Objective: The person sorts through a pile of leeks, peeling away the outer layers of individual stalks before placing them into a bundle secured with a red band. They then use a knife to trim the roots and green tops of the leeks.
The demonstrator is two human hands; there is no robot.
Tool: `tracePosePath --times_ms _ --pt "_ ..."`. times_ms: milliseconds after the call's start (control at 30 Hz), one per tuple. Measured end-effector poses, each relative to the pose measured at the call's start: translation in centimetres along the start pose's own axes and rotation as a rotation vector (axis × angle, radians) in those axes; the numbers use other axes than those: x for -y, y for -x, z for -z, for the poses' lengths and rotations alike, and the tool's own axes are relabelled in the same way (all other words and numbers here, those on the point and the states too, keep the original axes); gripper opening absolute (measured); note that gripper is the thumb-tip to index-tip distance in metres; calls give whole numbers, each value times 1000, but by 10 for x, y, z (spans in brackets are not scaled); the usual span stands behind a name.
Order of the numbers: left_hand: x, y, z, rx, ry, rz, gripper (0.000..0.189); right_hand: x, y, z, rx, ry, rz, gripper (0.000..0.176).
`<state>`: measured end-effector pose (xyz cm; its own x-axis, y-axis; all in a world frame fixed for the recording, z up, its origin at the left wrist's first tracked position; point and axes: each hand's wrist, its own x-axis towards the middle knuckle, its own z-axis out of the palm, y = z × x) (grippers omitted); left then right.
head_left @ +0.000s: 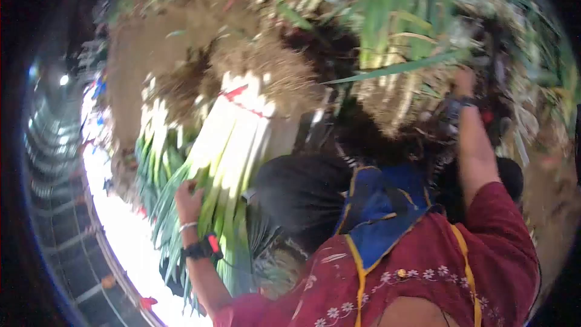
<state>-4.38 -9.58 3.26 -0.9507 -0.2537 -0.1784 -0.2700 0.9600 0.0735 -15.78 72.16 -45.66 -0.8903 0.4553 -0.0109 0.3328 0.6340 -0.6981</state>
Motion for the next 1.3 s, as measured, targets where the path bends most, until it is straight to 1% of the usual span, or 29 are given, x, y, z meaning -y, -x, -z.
tracePosePath --times_ms 33,67,100,133,200,267,333,400,433,500,567,600,667,700,733,767,800,867,900,1000,1033,1133,1167,1233,1267,1300 --pt "-7 3 3 10 -5 37 28 -53 -11 9 13 68 13 36" --pt "-11 4 5 21 -3 66 29 -30 -2 38 -76 98 -324 45" --pt "-15 4 6 12 -29 73 29 -70 -14 57 -11 189 -488 46" --pt "-18 4 4 4 -53 83 29 -75 -6 72 58 478 -358 40" --pt "-21 1 4 1 -71 92 29 -165 -5 87 300 1063 28 33" --pt "-24 0 4 7 -50 102 29 -198 9 95 337 766 32 31" --pt "-32 -1 9 33 -45 145 33 -272 16 67 272 672 0 37" --pt "-26 -7 10 97 -6 166 37 -276 29 47 135 -83 -177 40" --pt "-22 -11 12 149 71 176 40 -278 32 45 58 -456 -264 43" --pt "-18 -22 14 254 226 186 45 -300 23 54 285 242 -356 42" --pt "-37 -45 13 119 93 57 52 -313 19 51 406 323 -337 35" --pt "-49 -59 13 54 29 -6 55 -318 20 42 414 56 -272 34" --pt "-118 -83 6 -97 108 -190 71 -326 24 39 392 -24 -293 43" --pt "-156 -91 3 -77 11 -303 86 -291 24 32 360 154 -375 49" --pt "-195 -94 0 -56 -87 -414 102 -272 21 28 329 334 -453 57" --pt "-232 -92 -6 -34 -160 -502 111 -275 21 30 272 356 -331 58" --pt "-261 -91 -17 -15 -234 -595 119 -260 15 36 206 358 -334 56" --pt "-291 -93 -45 0 -396 -688 133 -222 8 41 43 221 -373 51" --pt "-299 -97 -53 11 -480 -735 113 -198 5 46 -51 108 -399 49" --pt "-299 -127 -97 -227 -616 -870 88 -102 -4 57 -331 -383 -449 42" --pt "-302 -131 -105 -248 -479 -911 74 -61 -4 59 -410 -558 -452 40" --pt "-300 -139 -120 -197 -599 -853 75 86 10 65 -530 -935 -411 33" --pt "-301 -137 -116 -206 -572 -857 73 132 19 65 -523 -1004 -390 31" --pt "-303 -135 -114 -137 -604 -829 71 231 46 67 -471 -1056 -366 24" --pt "-305 -134 -113 -104 -617 -817 70 254 55 65 -336 -1067 -337 27" --pt "-305 -132 -116 -143 -639 -860 69 271 62 63 -199 -1072 -308 30"
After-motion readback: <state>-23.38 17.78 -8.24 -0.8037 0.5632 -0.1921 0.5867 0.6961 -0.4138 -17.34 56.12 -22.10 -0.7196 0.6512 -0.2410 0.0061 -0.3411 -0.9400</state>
